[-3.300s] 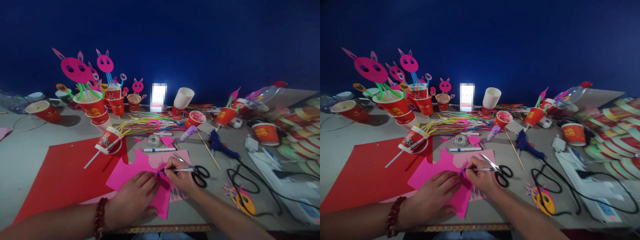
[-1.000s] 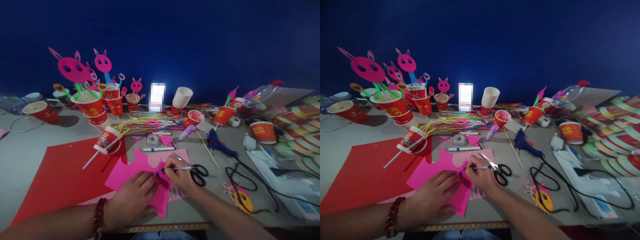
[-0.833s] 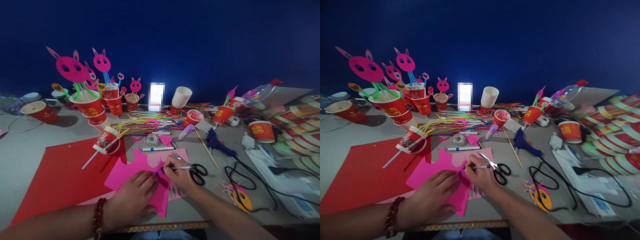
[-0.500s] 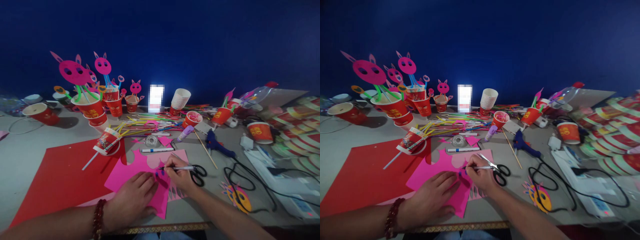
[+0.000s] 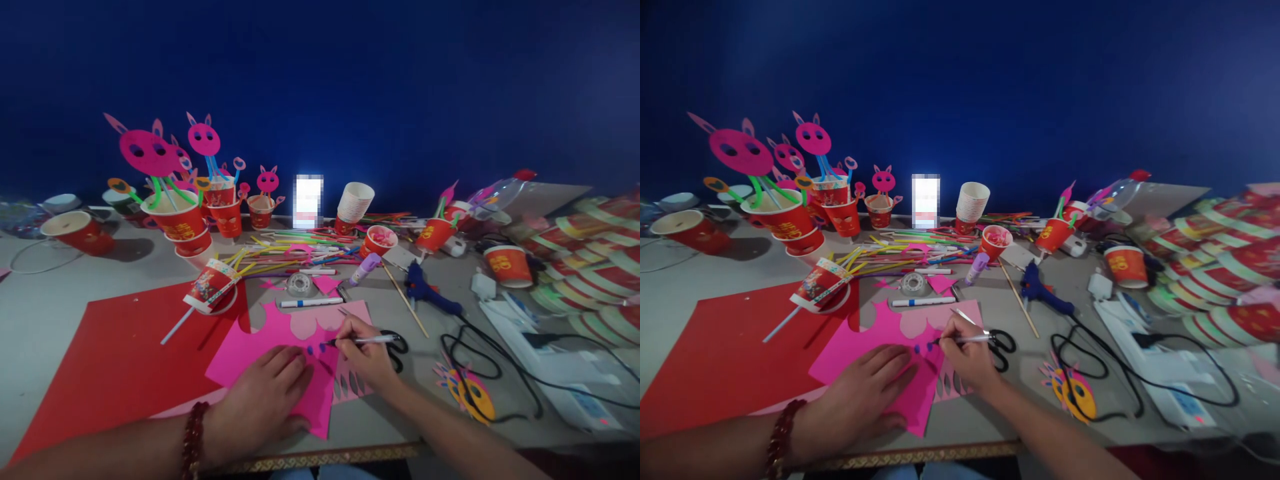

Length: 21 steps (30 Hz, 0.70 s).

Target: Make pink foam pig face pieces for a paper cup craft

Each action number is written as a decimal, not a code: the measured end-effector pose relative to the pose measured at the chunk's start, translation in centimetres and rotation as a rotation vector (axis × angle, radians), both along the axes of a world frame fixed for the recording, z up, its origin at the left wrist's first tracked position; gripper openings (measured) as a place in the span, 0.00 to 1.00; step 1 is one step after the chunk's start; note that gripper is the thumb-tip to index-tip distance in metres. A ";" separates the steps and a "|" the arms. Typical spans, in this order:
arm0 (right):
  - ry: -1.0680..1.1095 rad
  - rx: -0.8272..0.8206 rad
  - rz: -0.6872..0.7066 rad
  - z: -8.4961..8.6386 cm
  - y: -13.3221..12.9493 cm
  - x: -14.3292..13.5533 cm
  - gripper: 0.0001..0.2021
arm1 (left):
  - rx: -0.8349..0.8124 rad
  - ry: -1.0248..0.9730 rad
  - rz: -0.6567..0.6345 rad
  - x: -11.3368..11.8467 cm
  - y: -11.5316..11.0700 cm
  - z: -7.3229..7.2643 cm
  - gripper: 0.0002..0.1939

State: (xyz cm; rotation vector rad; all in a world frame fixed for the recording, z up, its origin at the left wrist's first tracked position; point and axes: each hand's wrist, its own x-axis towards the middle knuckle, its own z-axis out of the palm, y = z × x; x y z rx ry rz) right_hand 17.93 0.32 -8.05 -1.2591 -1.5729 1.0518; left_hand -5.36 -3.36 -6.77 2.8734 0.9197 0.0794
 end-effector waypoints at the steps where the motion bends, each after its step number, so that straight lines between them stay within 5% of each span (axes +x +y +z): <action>1: -0.007 0.024 -0.007 -0.2 0.0 0.0 0.07 | 0.000 0.001 -0.001 0.0 0.0 0.0 0.34; 14: -0.094 0.186 0.035 0.3 0.1 0.2 0.08 | -0.034 0.011 -0.009 -0.1 0.1 -0.3 0.34; 21: -0.079 0.124 0.064 0.2 0.5 0.0 0.08 | -0.012 0.023 -0.003 0.0 0.1 -0.2 0.34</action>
